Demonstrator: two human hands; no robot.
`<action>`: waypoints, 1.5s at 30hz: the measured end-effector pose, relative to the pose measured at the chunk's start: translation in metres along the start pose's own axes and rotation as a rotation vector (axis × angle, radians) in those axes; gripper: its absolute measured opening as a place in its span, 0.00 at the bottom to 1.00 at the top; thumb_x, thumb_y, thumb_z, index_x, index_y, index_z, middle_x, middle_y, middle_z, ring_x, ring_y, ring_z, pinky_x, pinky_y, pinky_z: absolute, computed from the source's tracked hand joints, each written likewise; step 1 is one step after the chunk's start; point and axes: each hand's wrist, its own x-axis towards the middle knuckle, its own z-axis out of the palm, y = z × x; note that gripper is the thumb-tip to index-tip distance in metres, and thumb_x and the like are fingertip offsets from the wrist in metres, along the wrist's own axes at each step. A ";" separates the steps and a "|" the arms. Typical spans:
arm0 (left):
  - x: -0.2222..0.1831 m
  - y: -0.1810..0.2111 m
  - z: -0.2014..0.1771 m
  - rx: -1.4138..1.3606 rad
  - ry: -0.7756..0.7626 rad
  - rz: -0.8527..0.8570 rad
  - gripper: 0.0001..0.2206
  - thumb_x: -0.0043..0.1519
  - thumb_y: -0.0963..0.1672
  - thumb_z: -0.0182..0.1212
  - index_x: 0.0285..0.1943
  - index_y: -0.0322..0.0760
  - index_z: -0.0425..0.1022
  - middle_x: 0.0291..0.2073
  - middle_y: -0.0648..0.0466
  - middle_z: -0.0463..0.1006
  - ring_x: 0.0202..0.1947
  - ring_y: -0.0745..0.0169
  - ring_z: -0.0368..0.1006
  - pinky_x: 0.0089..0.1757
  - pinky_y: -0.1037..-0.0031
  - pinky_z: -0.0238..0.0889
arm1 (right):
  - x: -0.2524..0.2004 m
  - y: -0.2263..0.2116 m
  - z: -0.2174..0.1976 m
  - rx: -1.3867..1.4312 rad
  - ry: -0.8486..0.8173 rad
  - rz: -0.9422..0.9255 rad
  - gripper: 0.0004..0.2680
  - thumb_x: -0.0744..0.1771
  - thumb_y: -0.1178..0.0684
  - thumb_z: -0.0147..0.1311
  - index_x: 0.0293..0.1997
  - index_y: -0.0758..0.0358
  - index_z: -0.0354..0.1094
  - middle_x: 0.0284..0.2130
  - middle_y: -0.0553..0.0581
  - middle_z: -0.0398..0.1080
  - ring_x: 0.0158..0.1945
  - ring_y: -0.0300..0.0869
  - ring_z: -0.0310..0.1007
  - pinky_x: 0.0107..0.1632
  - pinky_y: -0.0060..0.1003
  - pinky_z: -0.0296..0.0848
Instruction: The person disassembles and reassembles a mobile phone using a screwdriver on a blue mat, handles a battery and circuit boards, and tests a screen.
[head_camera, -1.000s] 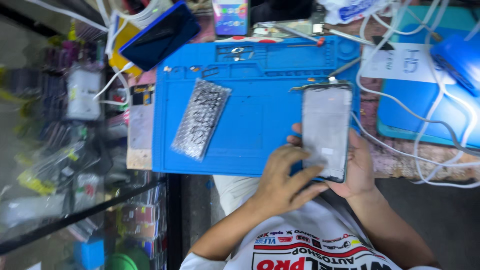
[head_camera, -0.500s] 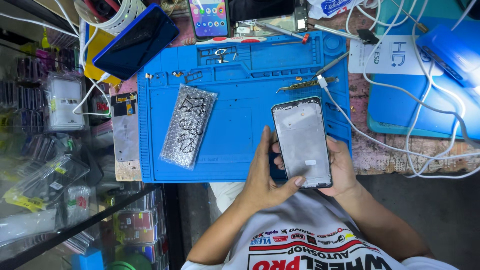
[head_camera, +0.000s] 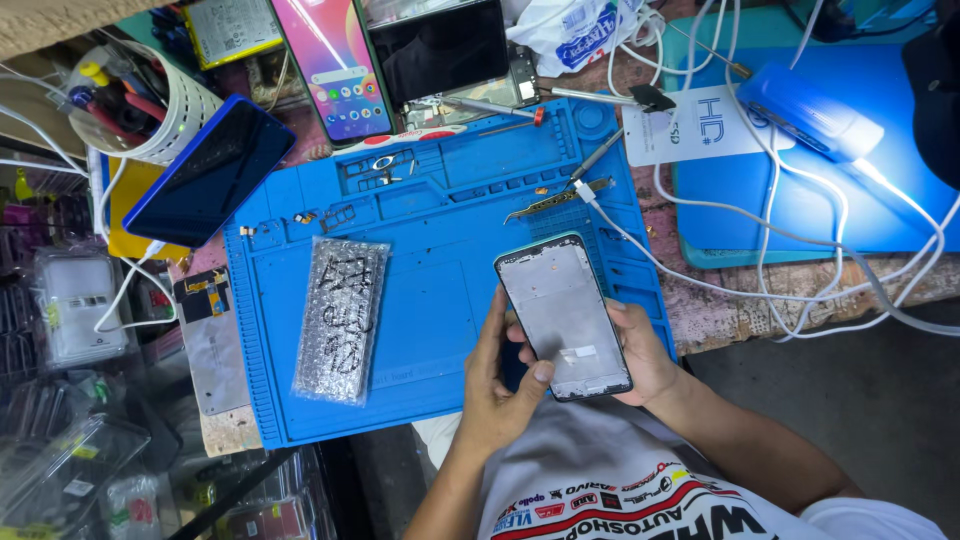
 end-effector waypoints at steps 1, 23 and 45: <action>0.000 0.000 0.000 0.003 -0.001 0.001 0.40 0.64 0.44 0.64 0.82 0.26 0.45 0.51 0.51 0.72 0.39 0.71 0.63 0.47 0.80 0.64 | 0.000 0.000 0.001 -0.002 -0.020 -0.007 0.35 0.68 0.31 0.50 0.78 0.68 0.44 0.64 0.75 0.63 0.61 0.56 0.71 0.62 0.53 0.73; -0.005 0.006 -0.005 0.150 0.001 0.093 0.39 0.65 0.43 0.66 0.82 0.27 0.47 0.55 0.49 0.71 0.50 0.64 0.68 0.58 0.75 0.64 | -0.005 0.005 -0.014 -0.098 0.174 -0.083 0.32 0.69 0.33 0.48 0.76 0.71 0.52 0.61 0.82 0.65 0.55 0.68 0.72 0.58 0.59 0.72; -0.092 -0.039 -0.047 0.359 0.687 0.517 0.17 0.77 0.41 0.56 0.74 0.36 0.62 0.66 0.52 0.64 0.56 0.66 0.68 0.54 0.75 0.67 | -0.018 -0.005 -0.042 -0.220 0.058 -0.078 0.26 0.70 0.33 0.44 0.70 0.64 0.58 0.64 0.62 0.62 0.64 0.49 0.64 0.67 0.47 0.62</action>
